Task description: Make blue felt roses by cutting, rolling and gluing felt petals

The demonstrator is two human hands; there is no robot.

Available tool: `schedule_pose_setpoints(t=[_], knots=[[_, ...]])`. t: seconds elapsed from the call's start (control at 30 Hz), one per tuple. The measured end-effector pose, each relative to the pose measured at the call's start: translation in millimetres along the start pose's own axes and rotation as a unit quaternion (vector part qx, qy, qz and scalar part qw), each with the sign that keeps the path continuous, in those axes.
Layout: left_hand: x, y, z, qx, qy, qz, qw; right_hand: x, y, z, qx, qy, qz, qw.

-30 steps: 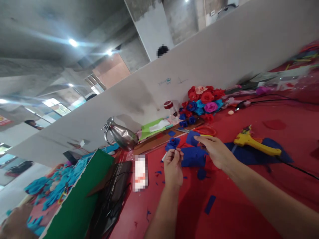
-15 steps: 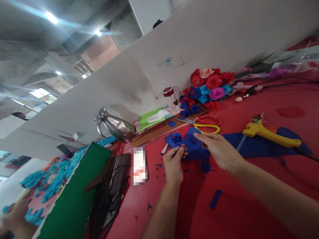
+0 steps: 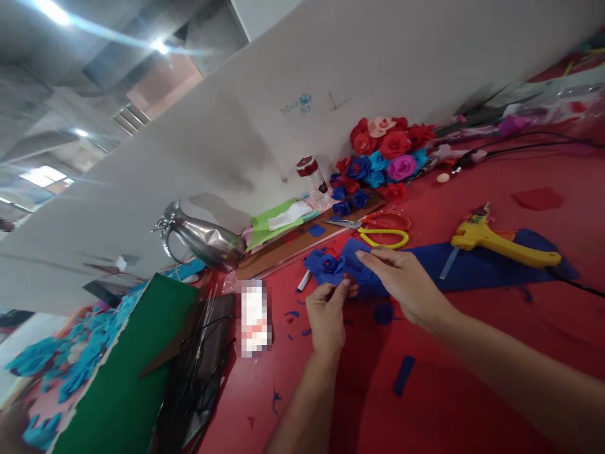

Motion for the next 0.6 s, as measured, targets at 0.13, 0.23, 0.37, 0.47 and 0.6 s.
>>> schedule_pose_setpoints(t=[0.13,0.23,0.37,0.47,0.6], knots=[[-2,-1,2.3,0.006,0.006,-0.003,1.0,3,-1,1,0.019,-0.033,-0.033,0.999],[-2,-1,2.6,0.019,0.017,0.004,1.0,5,-4,3,0.031,-0.034,-0.039,0.998],[-1,-2,2.9,0.033,0.025,0.009,0.999,7,-7,7,0.057,0.001,-0.008,0.998],[-1,-3,3.6,0.039,0.027,0.013,0.999,7,-10,10,0.081,0.042,0.02,0.996],[-1,-3,3.3,0.043,0.018,0.016,0.999,7,-14,15,0.098,0.099,0.064,0.988]])
Point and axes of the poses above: each hand's wrist, its own y-axis towards the middle knuckle, its own z-axis out of the palm, x = y × z, the point moved 4 cm from there along y, towards the middle knuckle, and after that the axes turned 5 degrees about -y, right-handed, at the moved point
